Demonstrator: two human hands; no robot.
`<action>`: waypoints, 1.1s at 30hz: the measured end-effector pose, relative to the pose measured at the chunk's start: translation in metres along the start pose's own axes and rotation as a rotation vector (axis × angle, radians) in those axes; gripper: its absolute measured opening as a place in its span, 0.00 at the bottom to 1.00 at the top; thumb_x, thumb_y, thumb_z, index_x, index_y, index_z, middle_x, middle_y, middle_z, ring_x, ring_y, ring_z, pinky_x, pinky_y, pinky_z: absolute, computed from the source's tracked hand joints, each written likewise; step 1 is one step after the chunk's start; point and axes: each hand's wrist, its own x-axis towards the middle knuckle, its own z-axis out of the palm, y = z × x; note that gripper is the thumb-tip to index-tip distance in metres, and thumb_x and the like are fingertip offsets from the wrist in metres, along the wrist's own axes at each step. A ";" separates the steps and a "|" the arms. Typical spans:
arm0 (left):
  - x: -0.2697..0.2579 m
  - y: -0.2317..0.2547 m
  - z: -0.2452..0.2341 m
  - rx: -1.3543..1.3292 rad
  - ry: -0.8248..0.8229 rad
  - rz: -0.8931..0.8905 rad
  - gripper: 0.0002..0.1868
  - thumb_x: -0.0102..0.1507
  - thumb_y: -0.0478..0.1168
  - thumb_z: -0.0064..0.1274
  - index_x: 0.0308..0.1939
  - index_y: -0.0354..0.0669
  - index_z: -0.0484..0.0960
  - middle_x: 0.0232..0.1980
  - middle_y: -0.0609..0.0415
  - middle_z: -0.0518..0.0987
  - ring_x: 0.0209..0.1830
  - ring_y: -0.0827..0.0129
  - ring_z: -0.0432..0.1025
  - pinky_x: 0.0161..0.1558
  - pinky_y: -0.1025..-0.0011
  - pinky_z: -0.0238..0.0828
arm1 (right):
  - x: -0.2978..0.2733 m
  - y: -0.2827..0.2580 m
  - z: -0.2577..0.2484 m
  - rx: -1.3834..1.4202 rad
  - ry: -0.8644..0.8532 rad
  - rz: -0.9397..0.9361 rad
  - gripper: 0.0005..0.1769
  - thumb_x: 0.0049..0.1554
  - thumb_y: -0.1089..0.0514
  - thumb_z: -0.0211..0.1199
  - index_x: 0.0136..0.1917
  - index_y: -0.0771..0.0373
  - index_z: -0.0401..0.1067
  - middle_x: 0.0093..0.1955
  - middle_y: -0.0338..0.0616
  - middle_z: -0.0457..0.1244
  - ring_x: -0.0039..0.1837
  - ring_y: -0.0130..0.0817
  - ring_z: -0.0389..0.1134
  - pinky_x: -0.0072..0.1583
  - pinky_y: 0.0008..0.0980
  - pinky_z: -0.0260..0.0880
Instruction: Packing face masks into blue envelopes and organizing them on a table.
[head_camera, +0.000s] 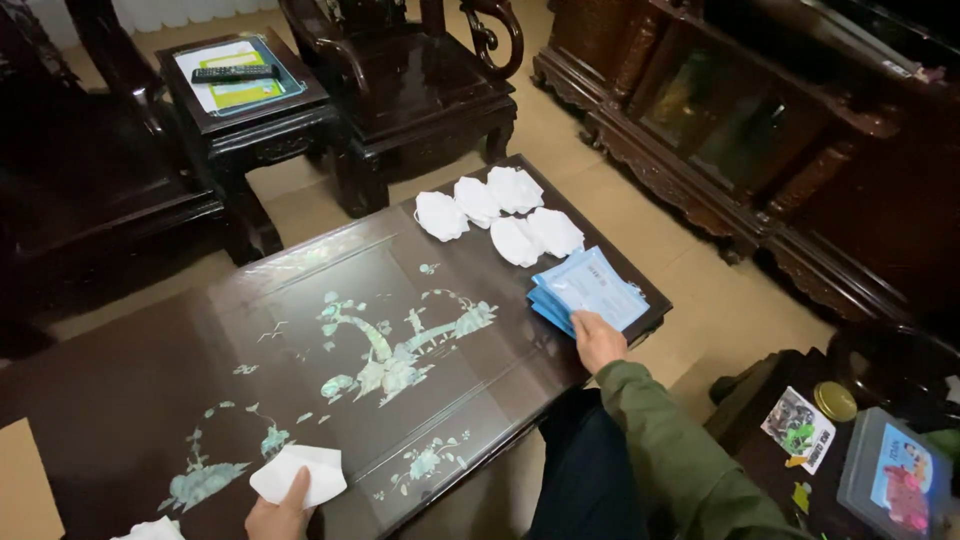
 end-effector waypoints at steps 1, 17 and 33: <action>-0.006 0.011 -0.002 -0.001 0.003 -0.003 0.25 0.57 0.46 0.70 0.53 0.32 0.86 0.47 0.49 0.84 0.43 0.67 0.76 0.37 0.63 0.77 | 0.005 0.007 -0.003 -0.001 -0.003 -0.003 0.26 0.67 0.42 0.46 0.71 0.53 0.70 0.74 0.42 0.61 0.72 0.51 0.63 0.71 0.54 0.64; -0.009 0.006 -0.001 -0.281 -0.128 -0.017 0.22 0.57 0.36 0.65 0.53 0.28 0.84 0.51 0.51 0.82 0.45 0.68 0.73 0.41 0.63 0.73 | -0.110 -0.253 0.024 -0.016 0.340 -0.922 0.19 0.60 0.62 0.54 0.61 0.72 0.73 0.63 0.66 0.67 0.61 0.57 0.73 0.59 0.48 0.77; -0.025 0.025 -0.001 -0.311 -0.126 -0.025 0.21 0.59 0.36 0.71 0.50 0.24 0.83 0.37 0.37 0.80 0.35 0.61 0.72 0.32 0.56 0.77 | -0.129 -0.226 0.146 -0.047 0.252 -0.875 0.13 0.61 0.50 0.63 0.52 0.61 0.73 0.62 0.50 0.68 0.67 0.48 0.68 0.65 0.49 0.66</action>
